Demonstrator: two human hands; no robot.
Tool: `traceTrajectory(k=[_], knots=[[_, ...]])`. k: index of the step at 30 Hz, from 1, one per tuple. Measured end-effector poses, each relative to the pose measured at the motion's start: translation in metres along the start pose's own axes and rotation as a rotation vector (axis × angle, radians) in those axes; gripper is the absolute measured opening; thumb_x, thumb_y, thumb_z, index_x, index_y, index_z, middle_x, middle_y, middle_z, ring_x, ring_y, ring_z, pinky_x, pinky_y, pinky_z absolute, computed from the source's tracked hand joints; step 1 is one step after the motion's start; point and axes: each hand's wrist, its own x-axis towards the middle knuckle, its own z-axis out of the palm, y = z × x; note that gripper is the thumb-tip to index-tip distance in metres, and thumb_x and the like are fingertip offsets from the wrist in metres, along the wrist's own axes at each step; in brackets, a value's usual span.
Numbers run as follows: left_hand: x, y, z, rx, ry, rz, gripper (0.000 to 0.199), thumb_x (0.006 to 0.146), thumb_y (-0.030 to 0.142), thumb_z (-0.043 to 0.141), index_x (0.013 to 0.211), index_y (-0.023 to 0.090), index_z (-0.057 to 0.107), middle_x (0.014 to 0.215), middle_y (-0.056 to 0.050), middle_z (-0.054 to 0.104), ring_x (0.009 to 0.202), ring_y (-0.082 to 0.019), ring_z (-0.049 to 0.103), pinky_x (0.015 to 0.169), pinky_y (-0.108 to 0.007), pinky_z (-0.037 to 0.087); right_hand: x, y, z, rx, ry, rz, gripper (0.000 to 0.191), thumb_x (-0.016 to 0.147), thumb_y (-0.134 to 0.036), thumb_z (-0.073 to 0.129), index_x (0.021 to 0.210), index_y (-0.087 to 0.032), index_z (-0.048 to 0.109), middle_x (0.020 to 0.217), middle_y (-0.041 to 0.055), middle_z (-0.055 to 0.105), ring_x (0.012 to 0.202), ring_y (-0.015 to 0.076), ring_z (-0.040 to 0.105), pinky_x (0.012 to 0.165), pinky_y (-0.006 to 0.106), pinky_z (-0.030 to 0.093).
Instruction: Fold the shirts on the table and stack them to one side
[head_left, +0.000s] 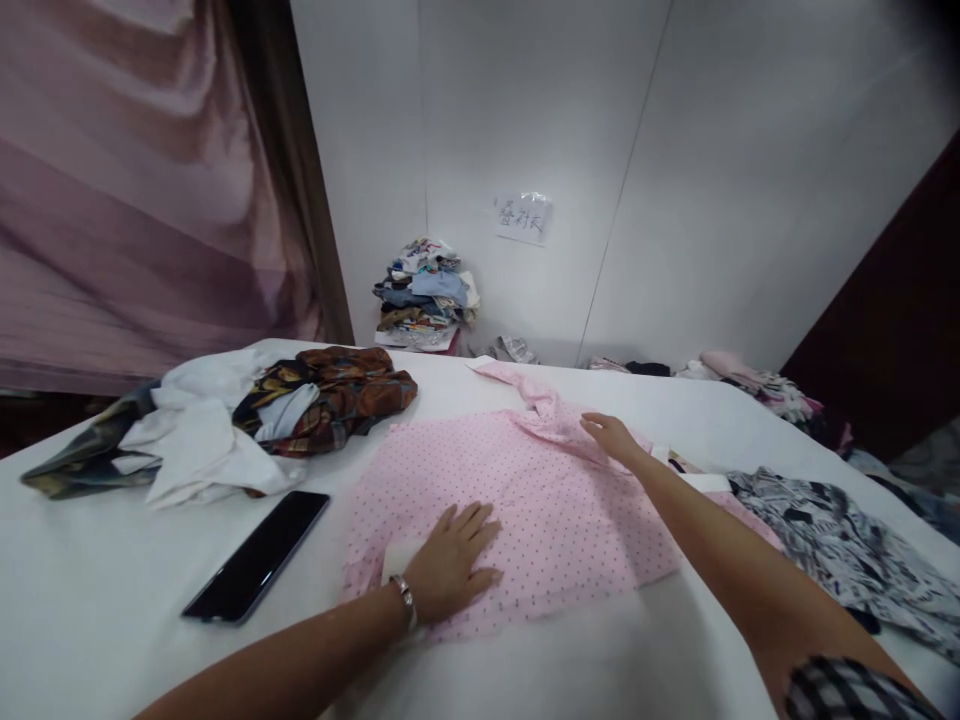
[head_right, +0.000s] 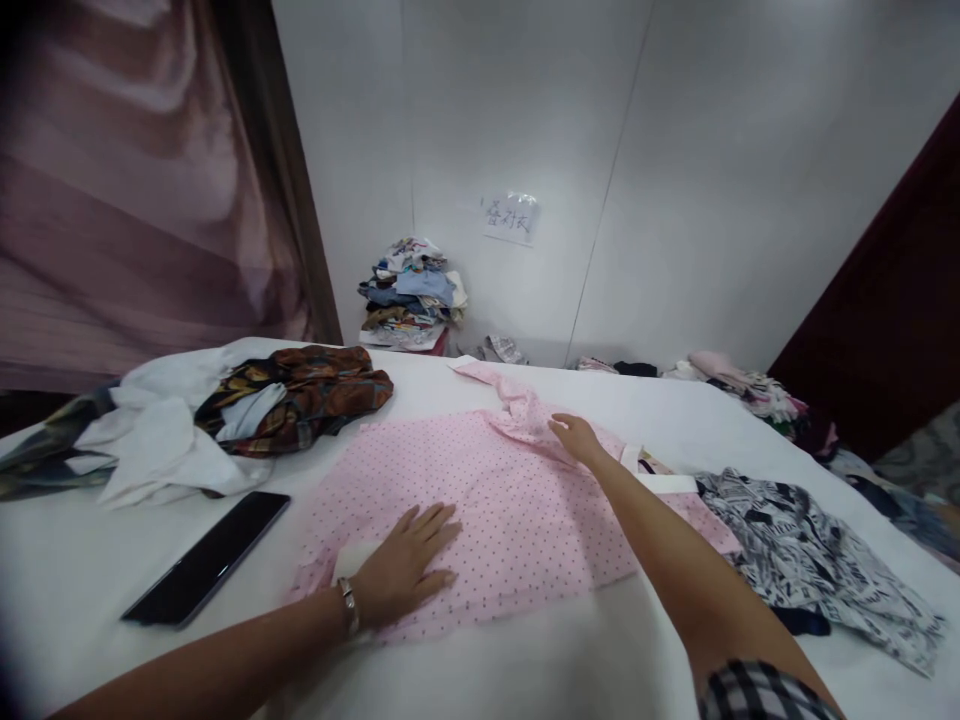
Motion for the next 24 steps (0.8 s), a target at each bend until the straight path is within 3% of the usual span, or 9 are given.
traceTrajectory(k=[6, 10, 12, 16, 19, 21, 24], knots=[[-0.001, 0.000, 0.000, -0.039, -0.004, -0.015, 0.064, 0.090, 0.057, 0.038, 0.147, 0.030, 0.029, 0.157, -0.004, 0.019, 0.144, -0.027, 0.016, 0.117, -0.053, 0.009, 0.101, -0.029, 0.036, -0.087, -0.013, 0.092, 0.053, 0.092, -0.046, 0.035, 0.115, -0.010, 0.065, 0.122, 0.0167, 0.063, 0.109, 0.0260, 0.060, 0.088, 0.032, 0.046], [-0.002, 0.000, 0.001, -0.087, -0.013, -0.033, 0.066, 0.088, 0.059, 0.040, 0.147, 0.031, 0.029, 0.157, -0.003, 0.019, 0.144, -0.027, 0.015, 0.118, -0.053, 0.008, 0.132, -0.042, 0.066, -0.191, -0.008, 0.158, 0.058, 0.086, -0.047, 0.048, 0.128, -0.008, 0.053, 0.125, 0.0222, 0.059, 0.117, 0.0312, 0.054, 0.094, 0.041, 0.040], [-0.002, -0.001, 0.000, -0.093, -0.029, -0.039, 0.067, 0.087, 0.060, 0.042, 0.147, 0.032, 0.031, 0.157, -0.003, 0.020, 0.144, -0.027, 0.016, 0.118, -0.053, 0.008, 0.137, -0.041, 0.074, -0.232, -0.006, 0.201, 0.054, 0.081, -0.039, 0.057, 0.125, -0.008, 0.055, 0.117, 0.0242, 0.062, 0.112, 0.0341, 0.057, 0.091, 0.045, 0.041], [0.000, -0.001, -0.001, -0.098, -0.044, -0.043, 0.068, 0.085, 0.058, 0.047, 0.146, 0.032, 0.032, 0.156, -0.004, 0.022, 0.144, -0.028, 0.017, 0.118, -0.054, 0.009, 0.135, -0.042, 0.068, -0.261, 0.020, 0.133, 0.034, 0.081, -0.024, 0.052, 0.110, -0.013, 0.065, 0.107, 0.0194, 0.067, 0.105, 0.0323, 0.061, 0.088, 0.045, 0.043], [0.001, -0.001, -0.001, -0.102, -0.025, -0.038, 0.069, 0.085, 0.057, 0.048, 0.146, 0.030, 0.032, 0.157, -0.004, 0.022, 0.144, -0.028, 0.016, 0.117, -0.054, 0.009, 0.118, -0.051, 0.055, -0.258, 0.095, -0.037, 0.040, 0.086, -0.022, 0.040, 0.120, -0.019, 0.061, 0.121, 0.0115, 0.063, 0.115, 0.0266, 0.055, 0.096, 0.038, 0.040], [0.001, -0.002, 0.000, -0.104, -0.007, -0.028, 0.069, 0.085, 0.056, 0.048, 0.146, 0.029, 0.032, 0.156, -0.005, 0.022, 0.144, -0.028, 0.017, 0.117, -0.054, 0.009, 0.093, -0.054, 0.050, -0.262, 0.110, -0.195, 0.041, 0.087, -0.024, 0.040, 0.122, -0.021, 0.060, 0.124, 0.0080, 0.061, 0.118, 0.0243, 0.051, 0.099, 0.036, 0.038], [0.000, -0.001, 0.000, -0.124, 0.013, -0.007, 0.067, 0.087, 0.058, 0.044, 0.146, 0.028, 0.033, 0.156, -0.007, 0.023, 0.143, -0.029, 0.018, 0.116, -0.056, 0.010, 0.031, -0.046, 0.055, -0.257, 0.000, -0.568, 0.035, 0.088, -0.027, 0.041, 0.112, -0.023, 0.066, 0.107, 0.0086, 0.067, 0.109, 0.0251, 0.054, 0.097, 0.041, 0.039]])
